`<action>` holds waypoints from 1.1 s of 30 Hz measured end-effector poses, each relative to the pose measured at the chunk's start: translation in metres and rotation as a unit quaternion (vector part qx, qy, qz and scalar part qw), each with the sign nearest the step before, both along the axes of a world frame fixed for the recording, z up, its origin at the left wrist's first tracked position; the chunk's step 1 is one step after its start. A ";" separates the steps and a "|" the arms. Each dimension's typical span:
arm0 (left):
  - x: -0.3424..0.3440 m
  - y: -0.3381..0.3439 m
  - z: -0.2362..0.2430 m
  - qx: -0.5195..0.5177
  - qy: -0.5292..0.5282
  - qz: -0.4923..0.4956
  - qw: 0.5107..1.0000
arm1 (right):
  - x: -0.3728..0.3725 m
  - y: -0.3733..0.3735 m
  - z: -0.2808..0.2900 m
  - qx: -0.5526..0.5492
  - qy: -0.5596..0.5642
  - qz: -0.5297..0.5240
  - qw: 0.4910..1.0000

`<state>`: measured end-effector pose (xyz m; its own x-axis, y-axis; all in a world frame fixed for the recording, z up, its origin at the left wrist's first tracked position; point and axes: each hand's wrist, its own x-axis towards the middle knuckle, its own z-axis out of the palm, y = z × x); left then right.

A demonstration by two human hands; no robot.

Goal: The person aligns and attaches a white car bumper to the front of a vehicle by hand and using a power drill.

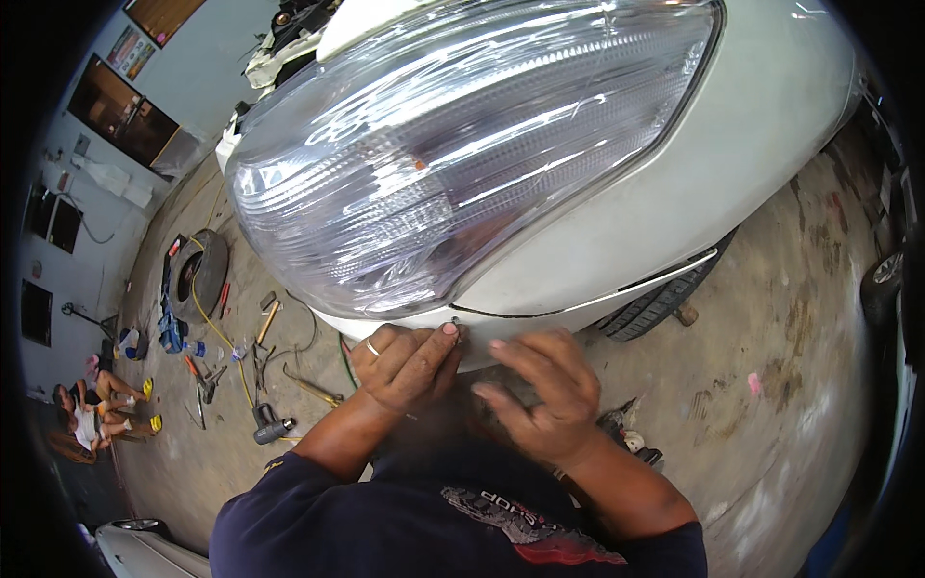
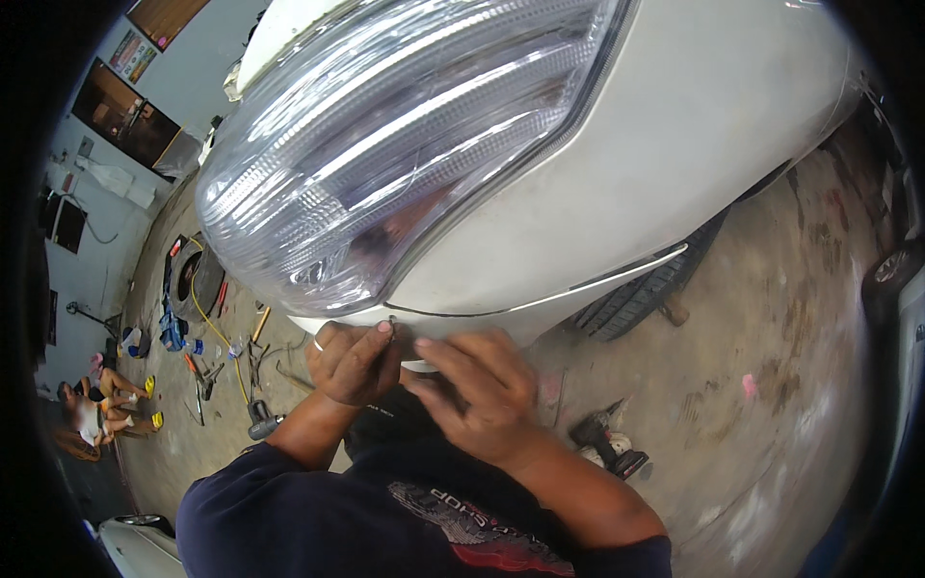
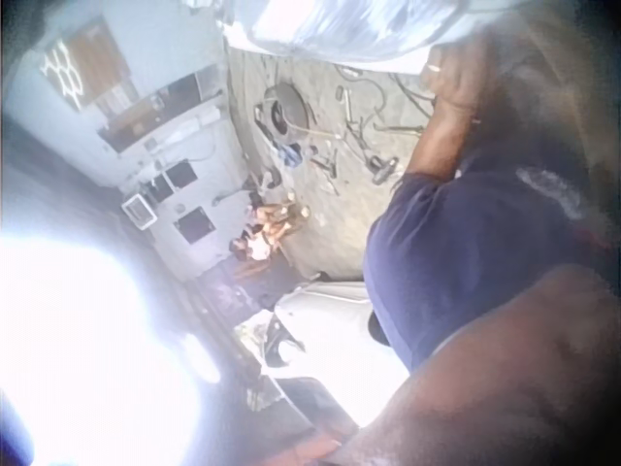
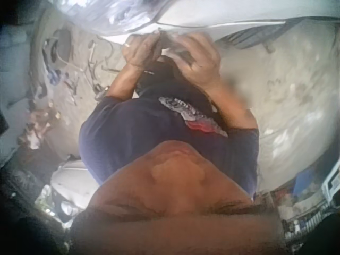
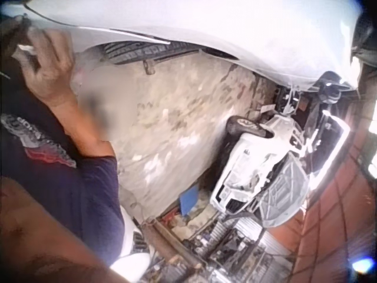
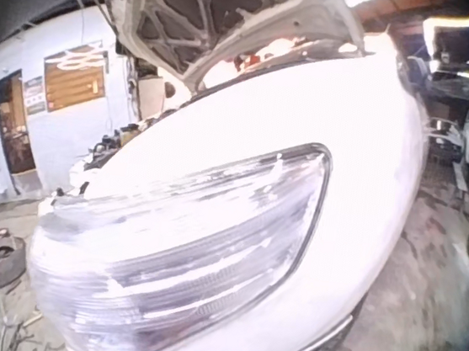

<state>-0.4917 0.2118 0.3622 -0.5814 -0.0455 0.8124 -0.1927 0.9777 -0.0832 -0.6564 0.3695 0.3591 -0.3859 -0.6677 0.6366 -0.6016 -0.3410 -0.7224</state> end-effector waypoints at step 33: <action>-0.009 0.001 -0.003 -0.021 0.034 0.048 0.998 | -0.104 0.287 -0.522 0.875 0.032 0.068 0.478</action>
